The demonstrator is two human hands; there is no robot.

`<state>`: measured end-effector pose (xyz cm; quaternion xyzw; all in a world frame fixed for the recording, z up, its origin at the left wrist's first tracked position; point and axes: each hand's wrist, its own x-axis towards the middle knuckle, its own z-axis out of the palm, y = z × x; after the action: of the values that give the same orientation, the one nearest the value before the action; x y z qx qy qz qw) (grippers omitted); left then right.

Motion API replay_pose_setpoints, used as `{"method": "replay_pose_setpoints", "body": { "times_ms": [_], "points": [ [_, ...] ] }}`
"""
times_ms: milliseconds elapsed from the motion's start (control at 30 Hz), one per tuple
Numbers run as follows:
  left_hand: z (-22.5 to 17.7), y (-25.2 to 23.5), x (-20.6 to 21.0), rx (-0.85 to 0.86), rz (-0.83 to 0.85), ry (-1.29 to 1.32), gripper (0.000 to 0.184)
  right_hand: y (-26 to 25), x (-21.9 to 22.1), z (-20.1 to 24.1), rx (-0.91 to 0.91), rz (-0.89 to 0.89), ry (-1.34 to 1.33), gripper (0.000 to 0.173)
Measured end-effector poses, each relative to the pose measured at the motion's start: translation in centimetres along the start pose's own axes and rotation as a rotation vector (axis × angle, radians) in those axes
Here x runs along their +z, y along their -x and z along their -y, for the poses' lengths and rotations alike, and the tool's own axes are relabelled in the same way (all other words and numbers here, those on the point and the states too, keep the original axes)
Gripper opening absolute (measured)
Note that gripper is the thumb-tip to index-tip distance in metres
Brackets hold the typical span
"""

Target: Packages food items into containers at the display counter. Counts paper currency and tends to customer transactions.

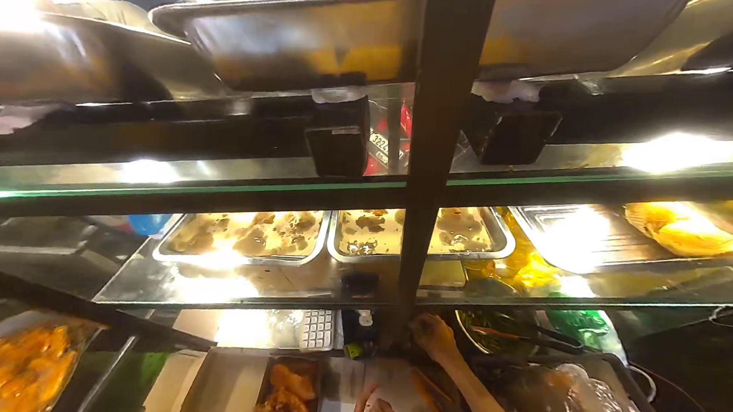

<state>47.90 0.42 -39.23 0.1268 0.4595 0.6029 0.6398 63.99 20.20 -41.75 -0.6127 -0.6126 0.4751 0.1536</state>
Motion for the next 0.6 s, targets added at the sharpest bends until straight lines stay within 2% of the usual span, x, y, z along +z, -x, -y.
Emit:
{"method": "replay_pose_setpoints", "body": {
  "times_ms": [67,167,233,300,367,433,500,600],
  "points": [
    [0.2,-0.7,0.4,-0.047,0.027,-0.031,0.049,1.0,-0.8,-0.1,0.053,0.002,-0.319,0.025],
    [0.3,-1.8,2.3,-0.124,0.007,-0.265,0.046,2.9,-2.4,0.4,0.152,-0.075,-0.857,0.020],
    [1.1,-3.3,4.1,-0.094,0.050,-0.408,0.045,4.6,-4.3,0.5,0.201,-0.074,-1.173,0.026],
    [2.2,-5.7,5.8,0.008,0.112,-0.556,0.044,6.2,-6.2,0.5,0.211,-0.127,-1.428,0.034],
    [2.9,-9.0,7.7,0.091,0.130,-0.770,0.052,7.4,-7.9,0.6,0.258,-0.244,-1.625,0.036],
    [2.6,-11.4,10.3,0.086,0.092,-0.924,0.057,8.4,-9.2,-0.1,0.283,-0.310,-1.764,0.034],
    [2.4,-13.9,12.0,0.029,0.018,-1.012,0.055,8.9,-9.7,-1.8,0.257,-0.284,-1.910,0.036],
    [3.1,-16.8,13.0,-0.014,-0.145,-1.231,0.041,9.3,-9.3,-4.1,0.204,-0.207,-2.065,0.043]
  ]
}}
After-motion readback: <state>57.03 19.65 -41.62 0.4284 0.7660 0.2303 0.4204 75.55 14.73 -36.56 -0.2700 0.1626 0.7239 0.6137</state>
